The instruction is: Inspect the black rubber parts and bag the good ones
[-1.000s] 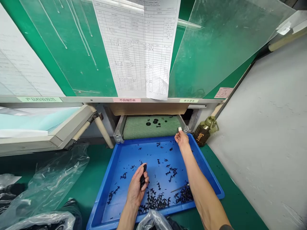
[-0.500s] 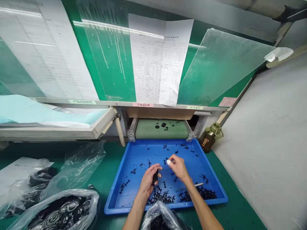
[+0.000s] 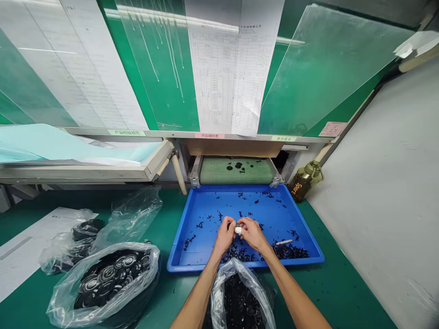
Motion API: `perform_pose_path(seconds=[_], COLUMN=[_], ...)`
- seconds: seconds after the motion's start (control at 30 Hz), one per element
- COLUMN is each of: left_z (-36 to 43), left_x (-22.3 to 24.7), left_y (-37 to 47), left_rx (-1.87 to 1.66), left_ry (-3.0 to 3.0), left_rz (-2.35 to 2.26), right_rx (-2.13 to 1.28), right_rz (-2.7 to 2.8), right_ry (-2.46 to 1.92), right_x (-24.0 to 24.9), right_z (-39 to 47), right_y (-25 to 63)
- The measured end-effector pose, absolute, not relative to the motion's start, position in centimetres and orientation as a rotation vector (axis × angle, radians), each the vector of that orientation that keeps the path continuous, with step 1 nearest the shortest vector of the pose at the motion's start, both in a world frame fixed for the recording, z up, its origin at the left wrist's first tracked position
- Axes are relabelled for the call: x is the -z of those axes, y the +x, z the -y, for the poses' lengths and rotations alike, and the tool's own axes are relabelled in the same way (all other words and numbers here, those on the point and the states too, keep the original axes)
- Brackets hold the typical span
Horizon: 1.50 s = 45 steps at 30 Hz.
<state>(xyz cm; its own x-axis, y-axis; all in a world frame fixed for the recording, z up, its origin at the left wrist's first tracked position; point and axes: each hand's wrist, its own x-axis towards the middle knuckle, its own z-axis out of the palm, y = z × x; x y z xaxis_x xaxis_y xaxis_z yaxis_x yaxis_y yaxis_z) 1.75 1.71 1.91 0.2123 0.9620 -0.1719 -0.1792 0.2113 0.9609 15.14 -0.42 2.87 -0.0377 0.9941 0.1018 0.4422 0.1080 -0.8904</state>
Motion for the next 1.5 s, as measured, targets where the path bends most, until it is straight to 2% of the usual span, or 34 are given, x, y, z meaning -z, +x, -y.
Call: perform_pose_path(seconds=[0.2, 0.33, 0.47, 0.67, 0.8, 0.93, 1.1, 1.27, 1.5], left_z=[-1.6, -1.8, -2.5, -3.4, -3.3, -3.2, -3.3, -2.9, -2.2], left_x=[-1.3, -1.2, -1.6, -2.1, -2.4, -2.4, -1.9, -2.1, -1.5], left_y=[1.8, 1.8, 0.8, -0.5, -0.6, -0.8, -0.8, -0.1, 0.5], left_rx=[-1.065, -1.075, -1.126, -1.172, -1.193, -1.231, -1.255, -1.256, -1.077], left_ry=[0.891, 0.736, 0.516, 0.181, 0.056, 0.033, 0.104, 0.353, 0.781], left_rz=[-1.029, -0.985, -0.893, -0.781, -0.751, -0.725, -0.674, -0.761, -0.961], right_rx=[-1.126, -1.16, -0.951, -0.517, -0.44, -0.457, -0.521, -0.826, -0.968], right_rz=[1.508, 1.518, 1.607, 1.607, 1.587, 1.572, 1.59, 1.653, 1.684], right_ry=[-1.447, -1.504, -1.62, -1.806, -1.897, -1.921, -1.781, -1.567, -1.455], right_x=[-2.2, -2.2, -4.4, -10.8, -13.1, -13.6, -12.3, -8.0, -4.5], right_z=[-0.5, -1.7, -5.3, -15.1, -21.0, -23.1, -18.9, -9.7, -2.6], right_y=[14.9, 14.8, 15.3, 15.0, 13.7, 13.2, 13.3, 11.9, 13.2])
